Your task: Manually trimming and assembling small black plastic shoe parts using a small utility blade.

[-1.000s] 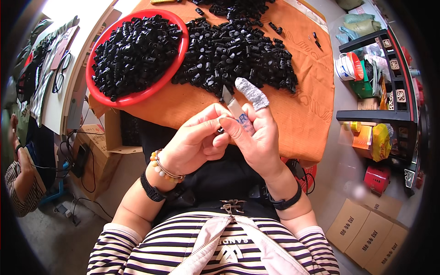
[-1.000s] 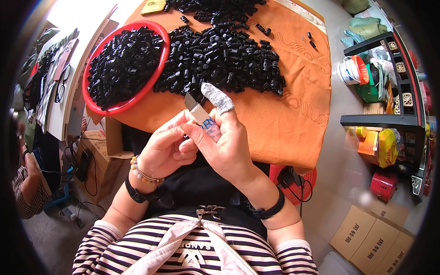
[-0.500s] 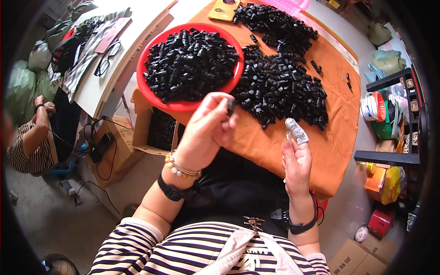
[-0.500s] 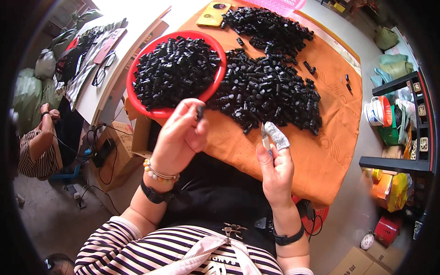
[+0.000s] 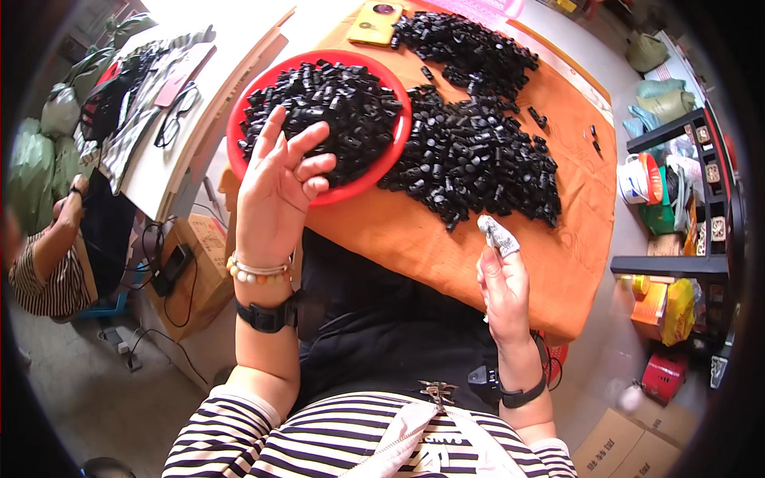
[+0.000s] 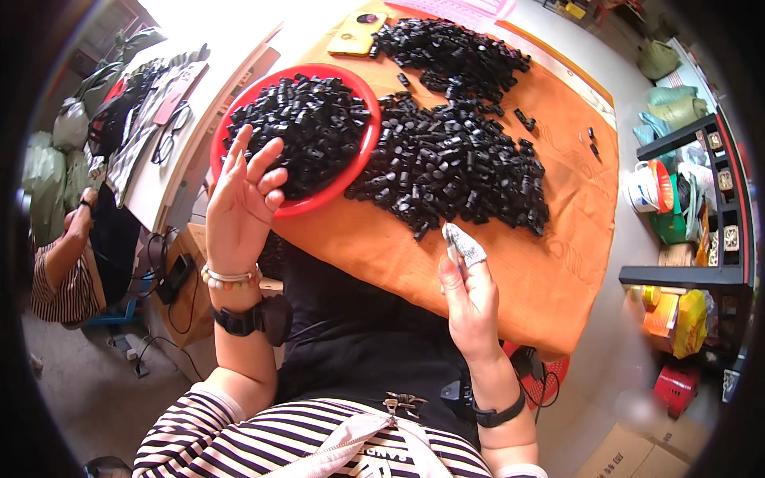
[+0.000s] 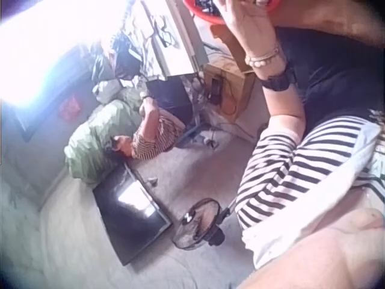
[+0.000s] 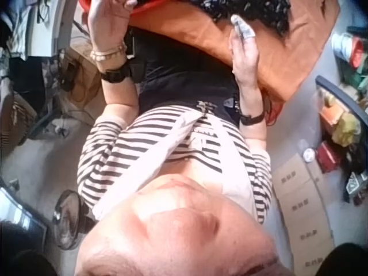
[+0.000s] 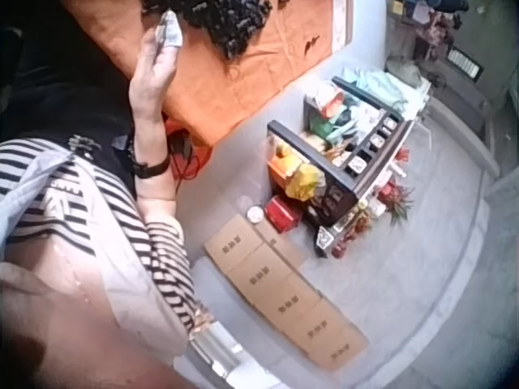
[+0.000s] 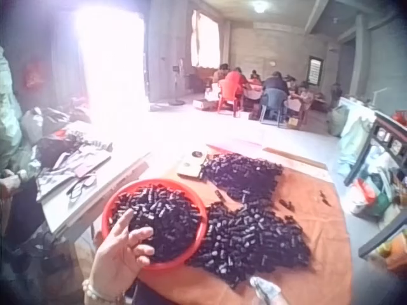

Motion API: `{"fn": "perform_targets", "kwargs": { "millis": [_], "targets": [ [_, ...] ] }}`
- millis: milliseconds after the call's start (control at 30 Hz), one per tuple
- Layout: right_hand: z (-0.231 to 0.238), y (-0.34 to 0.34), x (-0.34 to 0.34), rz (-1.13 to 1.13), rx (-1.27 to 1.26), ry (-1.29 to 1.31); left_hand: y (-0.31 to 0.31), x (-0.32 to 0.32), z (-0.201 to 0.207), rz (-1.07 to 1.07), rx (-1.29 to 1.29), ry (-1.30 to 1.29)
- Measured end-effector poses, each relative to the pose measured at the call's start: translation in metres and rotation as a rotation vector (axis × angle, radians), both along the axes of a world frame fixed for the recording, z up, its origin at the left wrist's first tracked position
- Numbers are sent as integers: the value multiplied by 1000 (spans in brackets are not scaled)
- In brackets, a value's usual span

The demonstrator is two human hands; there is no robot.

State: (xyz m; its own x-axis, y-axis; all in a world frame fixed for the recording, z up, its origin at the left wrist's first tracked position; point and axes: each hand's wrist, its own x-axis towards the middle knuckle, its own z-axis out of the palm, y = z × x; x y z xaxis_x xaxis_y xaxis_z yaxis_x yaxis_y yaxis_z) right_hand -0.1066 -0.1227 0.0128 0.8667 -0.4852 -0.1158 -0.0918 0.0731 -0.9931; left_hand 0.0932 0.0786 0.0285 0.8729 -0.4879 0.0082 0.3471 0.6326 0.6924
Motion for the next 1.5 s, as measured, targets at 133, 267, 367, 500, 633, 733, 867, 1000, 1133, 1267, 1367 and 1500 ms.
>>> {"fn": "perform_targets", "kwargs": {
  "millis": [133,267,367,500,633,733,867,1000,1133,1267,1367,1500],
  "targets": [
    [-4,-3,4,-37,69,-45,-20,-29,2,-175,102,-13],
    [-16,-16,14,-91,15,-80,-43,-59,0,-371,307,41],
    [-24,-27,20,-255,-168,-224,-57,-74,-7,-489,391,30],
    [-18,-36,30,-266,-497,94,-65,-83,-16,-534,415,1],
    [-24,-43,43,-286,-732,-83,-70,-88,-19,-543,455,26],
    [-27,-48,47,-275,-910,-6,-70,-89,-21,-539,472,32],
    [-30,-54,42,-293,-873,-52,-72,-88,-18,-544,477,31],
    [-21,-38,32,-251,-724,-56,-75,-88,-16,-537,507,49],
    [-16,-17,20,-147,-622,-92,-79,-91,-15,-474,492,5],
    [-8,-4,16,-80,-173,-159,-78,-91,-15,-465,445,61],
    [15,0,14,14,346,-63,-69,-88,-20,-524,337,78],
    [21,8,12,-4,559,-56,-67,-87,-26,-567,232,83]
  ]
}}
